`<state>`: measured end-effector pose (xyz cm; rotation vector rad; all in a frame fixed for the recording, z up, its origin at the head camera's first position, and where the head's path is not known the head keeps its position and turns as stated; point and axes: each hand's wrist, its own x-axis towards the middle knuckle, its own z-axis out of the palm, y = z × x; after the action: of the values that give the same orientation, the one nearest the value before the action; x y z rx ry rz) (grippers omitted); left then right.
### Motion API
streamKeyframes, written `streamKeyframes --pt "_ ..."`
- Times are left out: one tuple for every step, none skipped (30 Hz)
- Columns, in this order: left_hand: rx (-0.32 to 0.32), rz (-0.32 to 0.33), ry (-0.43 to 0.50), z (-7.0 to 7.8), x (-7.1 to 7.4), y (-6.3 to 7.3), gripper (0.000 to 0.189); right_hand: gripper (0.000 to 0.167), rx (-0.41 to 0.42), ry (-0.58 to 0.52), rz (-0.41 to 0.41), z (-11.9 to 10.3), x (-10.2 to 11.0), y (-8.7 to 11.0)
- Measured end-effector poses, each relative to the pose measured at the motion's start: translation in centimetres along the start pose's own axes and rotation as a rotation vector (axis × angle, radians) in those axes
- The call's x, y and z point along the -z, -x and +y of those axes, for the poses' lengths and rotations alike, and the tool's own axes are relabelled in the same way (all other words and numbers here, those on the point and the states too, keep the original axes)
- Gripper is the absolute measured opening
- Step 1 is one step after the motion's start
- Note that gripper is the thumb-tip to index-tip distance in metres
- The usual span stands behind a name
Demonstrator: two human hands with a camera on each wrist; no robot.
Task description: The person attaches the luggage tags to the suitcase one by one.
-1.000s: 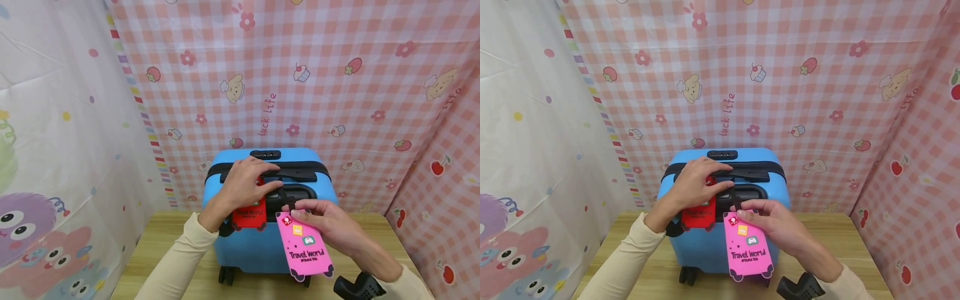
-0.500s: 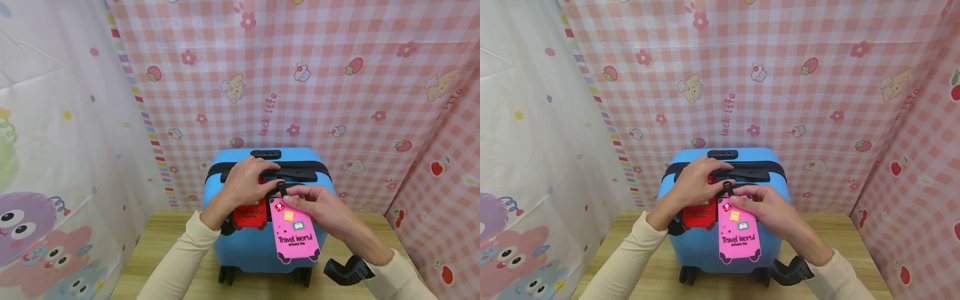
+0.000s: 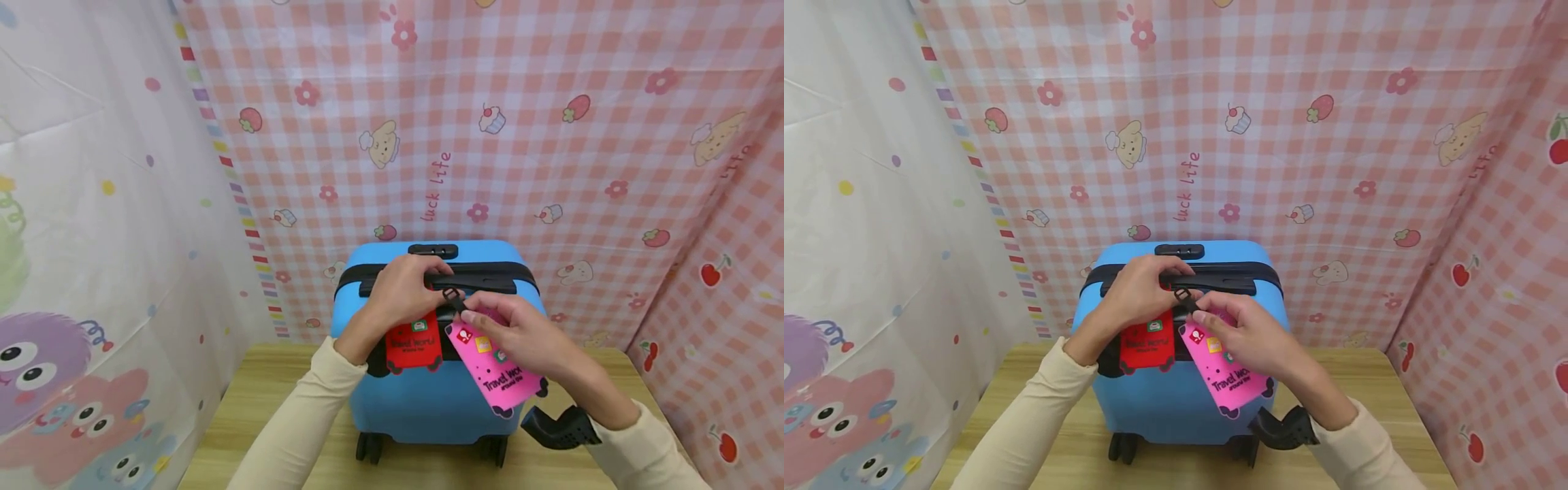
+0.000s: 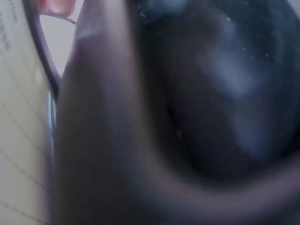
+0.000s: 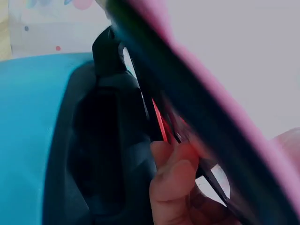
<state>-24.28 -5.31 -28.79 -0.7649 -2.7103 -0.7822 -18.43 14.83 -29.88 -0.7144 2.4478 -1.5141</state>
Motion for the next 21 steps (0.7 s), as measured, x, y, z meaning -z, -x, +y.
streamKeyframes --pt "0.016 -0.006 0.008 0.03 0.0 -0.05 0.031 0.017 0.0 0.011 0.011 -0.1 -0.02 -0.06" --pt "0.031 -0.013 0.016 0.06 0.02 -0.11 0.028 0.017 0.002 0.016 0.018 -0.19 -0.05 -0.12" --pt "0.044 -0.018 0.029 0.07 0.04 -0.15 0.026 0.016 0.005 0.022 0.023 -0.28 -0.09 -0.19" --pt "0.055 -0.025 0.043 0.09 0.08 -0.18 0.025 0.016 0.007 0.03 0.026 -0.35 -0.14 -0.25" --pt "0.066 -0.031 0.062 0.1 0.13 -0.21 0.024 0.016 0.011 0.038 0.026 -0.41 -0.2 -0.33" --pt "0.074 -0.036 0.08 0.11 0.17 -0.24 0.023 0.015 0.014 0.046 0.025 -0.45 -0.27 -0.4" --pt "0.082 -0.04 0.099 0.1 0.21 -0.27 0.022 0.015 0.018 0.054 0.024 -0.49 -0.34 -0.49" --pt "0.089 -0.042 0.115 0.11 0.25 -0.29 0.022 0.015 0.021 0.063 0.026 -0.52 -0.41 -0.56" --pt "0.096 -0.043 0.13 0.12 0.26 -0.3 0.022 0.014 0.023 0.07 0.027 -0.54 -0.45 -0.62" --pt "0.103 -0.044 0.142 0.14 0.26 -0.31 0.022 0.014 0.025 0.073 0.03 -0.54 -0.49 -0.66" --pt "0.11 -0.043 0.153 0.17 0.24 -0.33 0.022 0.013 0.028 0.076 0.034 -0.52 -0.52 -0.7" --pt "0.117 -0.041 0.162 0.2 0.2 -0.33 0.022 0.013 0.03 0.079 0.039 -0.51 -0.54 -0.72" --pt "0.127 -0.038 0.171 0.27 0.17 -0.33 0.022 0.013 0.032 0.085 0.046 -0.49 -0.55 -0.73" --pt "0.137 -0.035 0.179 0.33 0.13 -0.33 0.021 0.013 0.035 0.089 0.053 -0.46 -0.55 -0.74" --pt "0.149 -0.031 0.187 0.4 0.07 -0.32 0.021 0.013 0.039 0.094 0.058 -0.43 -0.55 -0.73" --pt "0.161 -0.025 0.194 0.47 0.04 -0.31 0.02 0.013 0.042 0.098 0.063 -0.39 -0.56 -0.72" --pt "0.173 -0.02 0.199 0.52 0.0 -0.29 0.019 0.013 0.043 0.104 0.069 -0.36 -0.56 -0.69" --pt "0.185 -0.016 0.204 0.58 -0.03 -0.27 0.019 0.013 0.046 0.109 0.076 -0.32 -0.56 -0.66" --pt "0.196 -0.011 0.208 0.63 -0.04 -0.24 0.018 0.014 0.049 0.114 0.085 -0.3 -0.57 -0.61" --pt "0.206 -0.008 0.21 0.65 -0.08 -0.22 0.018 0.014 0.054 0.12 0.094 -0.27 -0.58 -0.56" --pt "0.215 -0.004 0.211 0.67 -0.1 -0.2 0.018 0.015 0.059 0.125 0.103 -0.25 -0.59 -0.51"
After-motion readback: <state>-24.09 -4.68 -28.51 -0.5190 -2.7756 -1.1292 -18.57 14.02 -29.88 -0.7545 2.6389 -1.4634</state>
